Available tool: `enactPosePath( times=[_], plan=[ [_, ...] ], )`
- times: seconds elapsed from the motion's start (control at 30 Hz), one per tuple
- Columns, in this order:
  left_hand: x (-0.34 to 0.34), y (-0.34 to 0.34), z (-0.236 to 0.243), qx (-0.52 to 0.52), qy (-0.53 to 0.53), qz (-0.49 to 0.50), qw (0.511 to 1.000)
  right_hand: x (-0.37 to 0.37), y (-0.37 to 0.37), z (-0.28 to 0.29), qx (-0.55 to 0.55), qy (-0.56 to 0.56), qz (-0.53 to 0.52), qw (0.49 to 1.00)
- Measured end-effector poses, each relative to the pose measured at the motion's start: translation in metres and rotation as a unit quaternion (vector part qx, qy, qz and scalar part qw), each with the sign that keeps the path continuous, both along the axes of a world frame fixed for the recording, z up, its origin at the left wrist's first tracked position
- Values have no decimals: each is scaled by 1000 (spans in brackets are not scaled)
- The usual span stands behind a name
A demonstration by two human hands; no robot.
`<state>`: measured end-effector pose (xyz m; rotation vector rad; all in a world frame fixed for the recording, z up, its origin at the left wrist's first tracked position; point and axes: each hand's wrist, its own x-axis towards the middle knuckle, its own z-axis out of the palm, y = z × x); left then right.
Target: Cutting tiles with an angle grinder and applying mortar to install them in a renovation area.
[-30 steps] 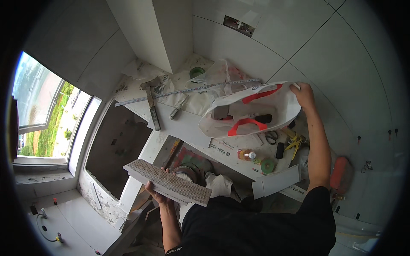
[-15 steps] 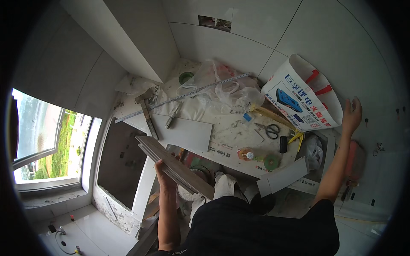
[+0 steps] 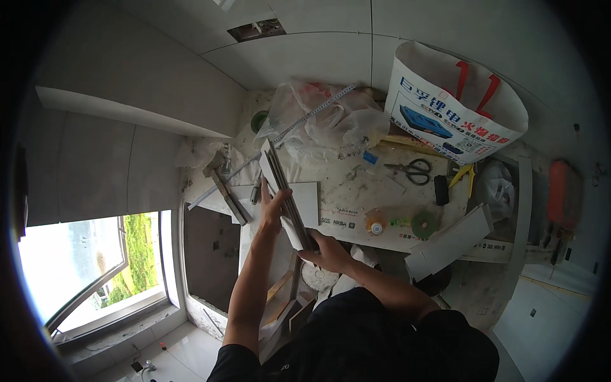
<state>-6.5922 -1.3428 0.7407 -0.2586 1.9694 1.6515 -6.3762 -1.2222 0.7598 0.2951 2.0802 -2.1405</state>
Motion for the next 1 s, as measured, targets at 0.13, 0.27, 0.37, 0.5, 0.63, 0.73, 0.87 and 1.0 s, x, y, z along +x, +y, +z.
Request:
enactPosePath(
  times=[0.13, 0.27, 0.37, 0.5, 0.63, 0.73, 0.87, 1.0],
  plan=[
    [-5, 35, -29, -160, 40, -115, 980, -7, -17, -61, 114, -103, 22, 988],
    [-14, 34, -63, -292, 79, -160, 940, -13, -36, -109, 46, -124, -3, 991],
    [-13, 43, -70, -360, 92, -171, 912, -15, -37, -128, -22, -132, -16, 991],
    [-10, 61, -74, -431, 108, -175, 879, -23, -31, -141, -78, -151, -6, 985],
    [-13, 59, -81, -459, 120, -173, 863, -31, -39, -152, -183, -100, -40, 977],
    [-20, 60, -83, -467, 167, -162, 853, -43, -38, -168, -130, -79, -32, 988],
    [-17, 73, -80, -469, 175, -162, 850, -38, -36, -179, -124, -74, -62, 988],
    [-15, 71, -85, -472, 178, -153, 850, -47, -32, -175, -58, -117, -28, 991]
  ],
)
